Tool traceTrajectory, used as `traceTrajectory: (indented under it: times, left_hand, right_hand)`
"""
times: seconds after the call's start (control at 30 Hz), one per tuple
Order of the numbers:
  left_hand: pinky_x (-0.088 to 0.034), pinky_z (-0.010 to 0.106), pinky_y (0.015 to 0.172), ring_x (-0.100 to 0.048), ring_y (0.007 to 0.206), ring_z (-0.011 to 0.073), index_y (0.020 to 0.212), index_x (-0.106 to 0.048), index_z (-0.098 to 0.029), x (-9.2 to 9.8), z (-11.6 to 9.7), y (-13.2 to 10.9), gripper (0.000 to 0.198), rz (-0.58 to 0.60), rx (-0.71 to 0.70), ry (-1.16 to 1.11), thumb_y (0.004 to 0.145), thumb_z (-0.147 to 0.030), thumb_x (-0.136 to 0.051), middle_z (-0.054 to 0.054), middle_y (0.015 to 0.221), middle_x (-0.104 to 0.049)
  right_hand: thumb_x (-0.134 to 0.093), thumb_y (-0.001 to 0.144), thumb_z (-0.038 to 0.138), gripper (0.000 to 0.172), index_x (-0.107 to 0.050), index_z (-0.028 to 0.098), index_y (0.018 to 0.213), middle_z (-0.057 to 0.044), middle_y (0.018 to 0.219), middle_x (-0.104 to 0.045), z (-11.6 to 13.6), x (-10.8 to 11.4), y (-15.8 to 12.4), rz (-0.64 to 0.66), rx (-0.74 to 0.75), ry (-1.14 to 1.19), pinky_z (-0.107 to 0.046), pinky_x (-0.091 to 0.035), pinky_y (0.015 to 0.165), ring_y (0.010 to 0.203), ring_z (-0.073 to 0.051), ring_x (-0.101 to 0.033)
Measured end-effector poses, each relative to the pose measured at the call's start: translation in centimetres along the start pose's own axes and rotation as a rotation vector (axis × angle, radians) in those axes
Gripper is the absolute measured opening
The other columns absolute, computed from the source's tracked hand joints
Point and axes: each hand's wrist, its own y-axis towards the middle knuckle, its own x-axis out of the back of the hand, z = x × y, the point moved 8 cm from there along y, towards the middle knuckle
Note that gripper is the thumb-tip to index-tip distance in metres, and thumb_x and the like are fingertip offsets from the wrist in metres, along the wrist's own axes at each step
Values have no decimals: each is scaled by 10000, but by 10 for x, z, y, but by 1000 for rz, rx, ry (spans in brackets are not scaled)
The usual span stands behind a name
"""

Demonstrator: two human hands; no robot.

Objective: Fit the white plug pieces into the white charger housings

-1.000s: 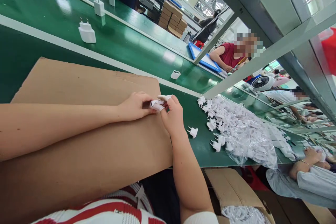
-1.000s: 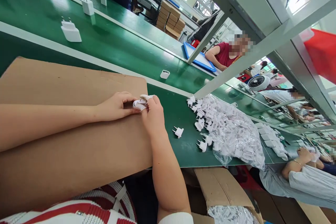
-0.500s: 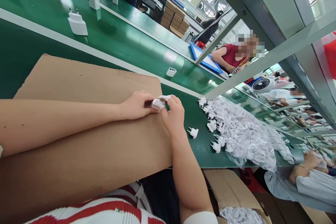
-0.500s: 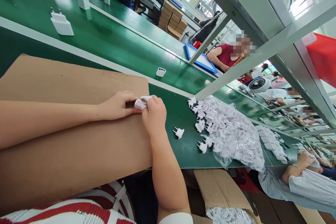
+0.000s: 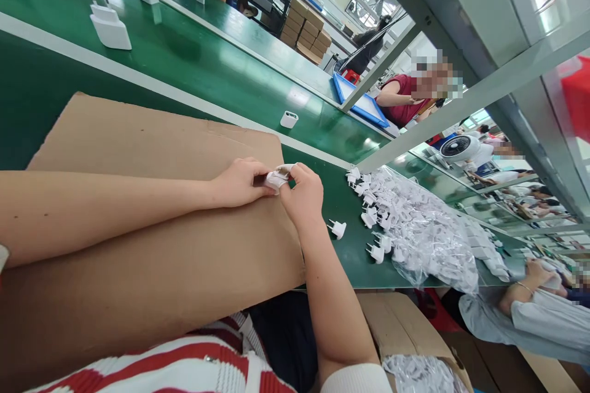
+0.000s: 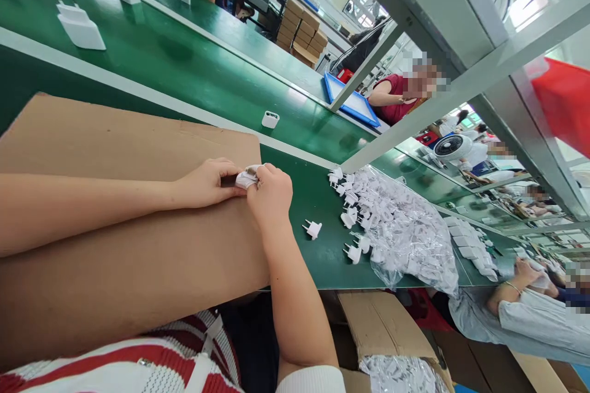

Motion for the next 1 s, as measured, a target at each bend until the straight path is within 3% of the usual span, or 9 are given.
traceTrajectory:
  times: [0.2,0.33,0.43,0.53,0.6,0.67,0.8,0.87,1.0]
  left_hand:
    - [-471,371,867,-629,978,273,1076,-766,-273,-2,5,-2,379,7,21,18,848,-553,-652,32,964,-746]
    - [-517,351,850,-674,961,266,1106,-759,-243,9,23,12,426,43,140,-84,789,-522,-709,27,1020,-759]
    - [-524,341,827,-685,940,264,1080,-746,-205,51,55,34,400,-105,277,-8,768,-455,-742,44,1047,-757]
    - [-518,348,811,-681,951,270,1067,-722,-192,106,94,51,342,-272,425,124,813,-420,-728,79,1091,-744]
    - [-524,365,847,-676,981,267,1064,-712,-174,135,118,58,314,-338,526,189,847,-401,-724,101,1114,-729]
    - [-534,398,898,-669,1008,254,1071,-700,-148,153,137,64,320,-359,620,233,881,-405,-721,115,1121,-712]
    - [-533,431,952,-660,1057,242,1121,-678,-146,168,154,75,354,-381,747,271,932,-445,-684,97,1131,-689]
    - [-490,477,1009,-615,1182,306,1205,-651,-146,172,149,77,419,-452,779,309,885,-406,-727,145,1235,-655]
    - [-249,567,1190,-258,1500,432,1528,-364,-113,171,117,79,779,-663,695,435,830,-240,-685,265,1626,-258]
  right_hand:
    - [-611,814,151,271,-730,221,1048,-34,923,-682,-6,-7,-6,-92,-83,54,-325,-465,769,862,-212,-624]
    - [-662,859,340,457,-647,235,1303,-106,1116,-713,-3,21,-27,-47,-46,84,-439,-505,902,1012,-296,-648]
    - [-594,898,434,579,-566,257,1449,-173,1349,-623,-31,52,-75,-43,-54,-230,-567,-468,981,1192,-403,-582]
    - [-555,844,478,562,-679,221,1328,-219,1237,-625,-97,64,-123,-11,-227,-474,-618,-499,860,1043,-452,-615]
    - [-510,820,400,488,-742,194,1196,-186,1048,-645,-130,53,-138,71,-285,-376,-555,-536,847,952,-392,-651]
    - [-485,809,355,454,-758,181,1127,-157,994,-635,-141,43,-135,91,-307,-243,-495,-557,849,913,-340,-671]
    - [-494,853,400,443,-743,190,1154,-131,1023,-647,-109,34,-87,15,-262,-53,-448,-563,826,905,-299,-676]
    - [-492,893,419,438,-725,203,1196,-120,1049,-658,-82,25,-60,16,-219,76,-424,-563,797,866,-268,-668]
    - [-490,942,388,441,-655,227,1318,-116,1157,-649,-46,-3,-29,55,-152,406,-375,-577,761,870,-228,-662]
